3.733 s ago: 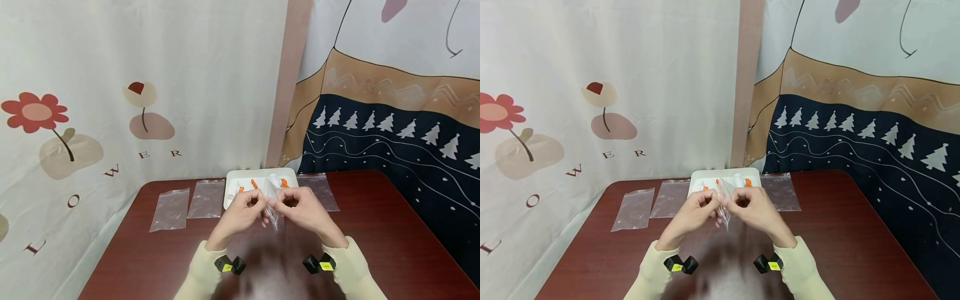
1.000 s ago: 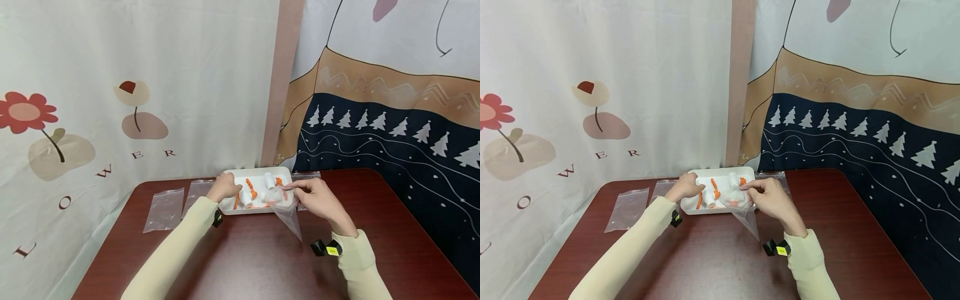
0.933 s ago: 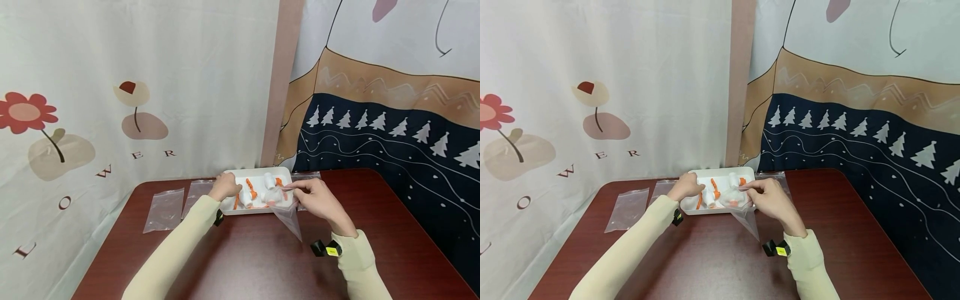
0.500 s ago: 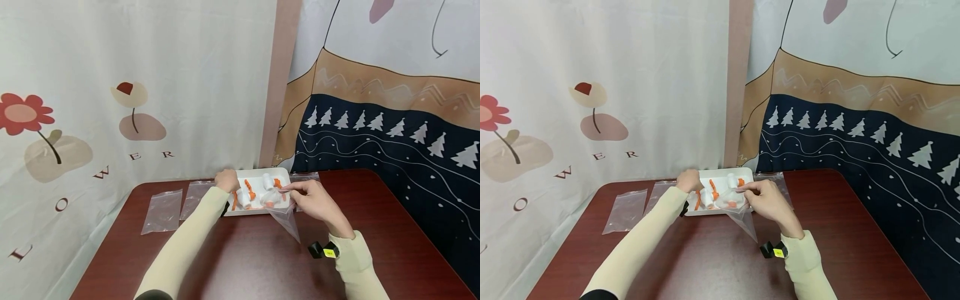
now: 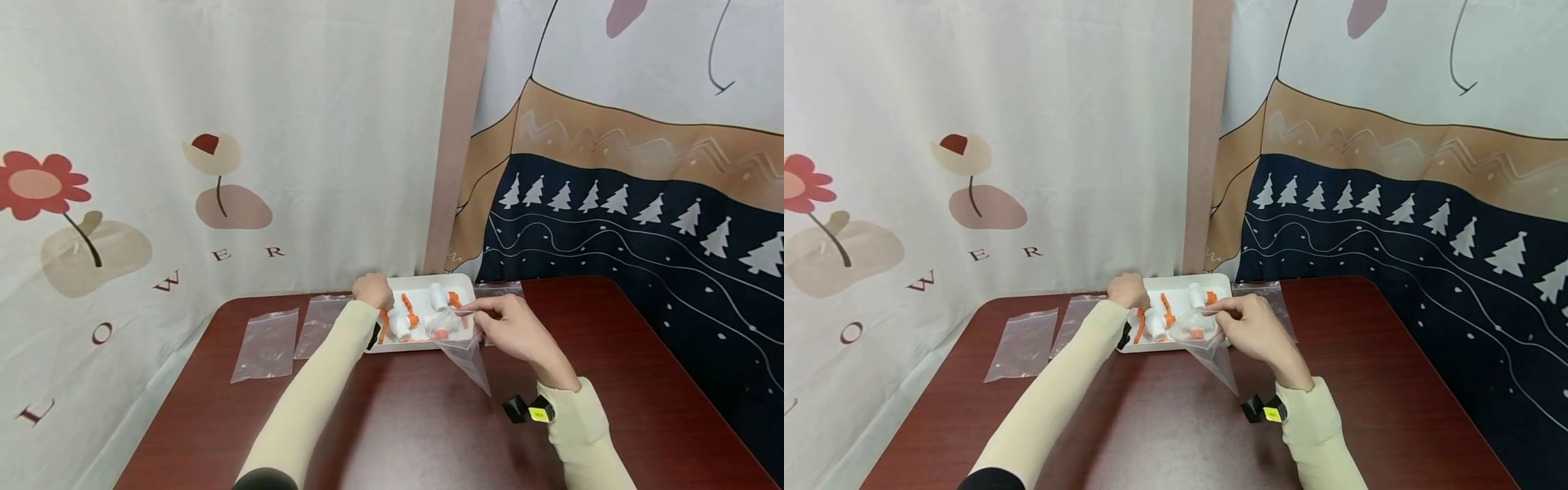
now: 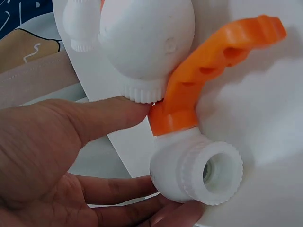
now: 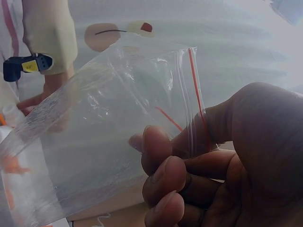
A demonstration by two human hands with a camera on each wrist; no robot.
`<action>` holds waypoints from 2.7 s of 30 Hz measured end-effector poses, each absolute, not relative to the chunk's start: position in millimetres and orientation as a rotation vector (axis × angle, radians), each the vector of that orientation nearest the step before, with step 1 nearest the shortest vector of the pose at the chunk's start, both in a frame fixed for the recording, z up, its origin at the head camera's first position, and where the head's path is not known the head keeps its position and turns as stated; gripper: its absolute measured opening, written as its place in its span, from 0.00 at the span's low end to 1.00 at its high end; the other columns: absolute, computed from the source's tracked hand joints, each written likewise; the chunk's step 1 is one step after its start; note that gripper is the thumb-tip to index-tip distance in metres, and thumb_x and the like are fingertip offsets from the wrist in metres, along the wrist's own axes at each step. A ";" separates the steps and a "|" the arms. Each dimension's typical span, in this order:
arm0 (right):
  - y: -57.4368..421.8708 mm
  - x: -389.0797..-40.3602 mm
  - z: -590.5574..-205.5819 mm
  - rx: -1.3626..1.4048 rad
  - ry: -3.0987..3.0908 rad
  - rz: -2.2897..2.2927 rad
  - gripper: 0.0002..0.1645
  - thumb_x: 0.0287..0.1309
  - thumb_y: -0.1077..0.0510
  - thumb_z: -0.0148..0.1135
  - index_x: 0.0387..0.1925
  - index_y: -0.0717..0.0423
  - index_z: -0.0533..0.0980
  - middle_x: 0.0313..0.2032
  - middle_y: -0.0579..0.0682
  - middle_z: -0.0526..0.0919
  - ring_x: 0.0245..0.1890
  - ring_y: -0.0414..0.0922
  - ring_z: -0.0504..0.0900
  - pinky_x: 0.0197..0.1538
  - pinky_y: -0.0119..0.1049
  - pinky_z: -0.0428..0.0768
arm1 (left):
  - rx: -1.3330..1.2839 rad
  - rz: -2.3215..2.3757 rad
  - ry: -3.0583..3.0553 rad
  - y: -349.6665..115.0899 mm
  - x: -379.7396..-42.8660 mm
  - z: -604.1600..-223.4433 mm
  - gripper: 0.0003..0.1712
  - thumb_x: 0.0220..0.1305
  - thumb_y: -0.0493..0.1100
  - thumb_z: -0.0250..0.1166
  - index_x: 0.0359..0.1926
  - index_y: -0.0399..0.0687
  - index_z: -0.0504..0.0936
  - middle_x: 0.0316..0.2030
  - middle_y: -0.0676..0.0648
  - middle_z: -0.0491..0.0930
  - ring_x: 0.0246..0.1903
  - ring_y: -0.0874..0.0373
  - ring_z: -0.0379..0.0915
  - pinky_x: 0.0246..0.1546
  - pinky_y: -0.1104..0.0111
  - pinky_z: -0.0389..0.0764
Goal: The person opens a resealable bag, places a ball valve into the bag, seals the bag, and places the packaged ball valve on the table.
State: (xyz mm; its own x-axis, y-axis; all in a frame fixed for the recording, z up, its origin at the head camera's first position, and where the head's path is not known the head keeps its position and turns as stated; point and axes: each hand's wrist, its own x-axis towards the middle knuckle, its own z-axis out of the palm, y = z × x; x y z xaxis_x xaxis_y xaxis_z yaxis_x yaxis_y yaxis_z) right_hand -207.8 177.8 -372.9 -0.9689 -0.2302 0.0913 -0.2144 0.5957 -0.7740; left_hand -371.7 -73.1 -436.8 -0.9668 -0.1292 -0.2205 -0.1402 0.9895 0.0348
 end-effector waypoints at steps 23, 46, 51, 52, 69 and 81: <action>178.5 -205.6 -376.1 -0.358 2.777 -1.365 0.20 0.65 0.64 0.51 0.49 0.54 0.87 0.23 0.50 0.76 0.20 0.45 0.71 0.23 0.32 0.72 | -0.142 -0.034 2.938 -65.4 -369.6 -439.2 0.27 0.50 0.49 0.82 0.51 0.47 0.86 0.48 0.44 0.85 0.48 0.49 0.79 0.39 0.62 0.84; 176.1 -205.9 -373.7 -0.359 2.765 -1.377 0.20 0.66 0.64 0.52 0.47 0.52 0.88 0.23 0.52 0.80 0.21 0.45 0.72 0.23 0.32 0.72 | -0.067 0.355 3.077 -85.4 -360.2 -445.6 0.22 0.45 0.53 0.80 0.36 0.45 0.84 0.40 0.44 0.85 0.42 0.44 0.83 0.38 0.57 0.84; 175.4 -206.2 -374.1 -0.355 2.761 -1.371 0.19 0.66 0.63 0.52 0.47 0.52 0.88 0.22 0.51 0.79 0.22 0.45 0.72 0.23 0.32 0.71 | -0.062 0.581 3.123 -90.7 -357.0 -445.2 0.20 0.44 0.53 0.80 0.28 0.45 0.82 0.36 0.42 0.85 0.40 0.43 0.83 0.39 0.54 0.85; 175.3 -206.3 -374.2 -0.354 2.760 -1.371 0.19 0.66 0.63 0.52 0.47 0.51 0.88 0.22 0.51 0.79 0.22 0.45 0.71 0.23 0.32 0.71 | -0.068 0.631 3.121 -91.7 -356.3 -444.7 0.20 0.44 0.53 0.80 0.27 0.45 0.81 0.36 0.42 0.84 0.39 0.44 0.82 0.38 0.55 0.85; 175.8 -209.0 -377.6 -0.387 2.755 -1.351 0.19 0.66 0.63 0.52 0.47 0.52 0.88 0.24 0.57 0.82 0.22 0.45 0.72 0.22 0.32 0.69 | -0.077 1.188 3.010 -108.0 -339.4 -443.3 0.37 0.49 0.53 0.76 0.60 0.39 0.82 0.53 0.40 0.84 0.50 0.47 0.82 0.50 0.56 0.84; 173.9 -209.9 -378.0 -0.360 2.716 -1.371 0.20 0.67 0.64 0.51 0.48 0.53 0.87 0.22 0.51 0.80 0.21 0.45 0.72 0.22 0.32 0.68 | -0.039 1.499 2.986 -114.1 -320.8 -438.6 0.40 0.53 0.51 0.76 0.66 0.40 0.78 0.55 0.38 0.84 0.51 0.46 0.82 0.52 0.54 0.84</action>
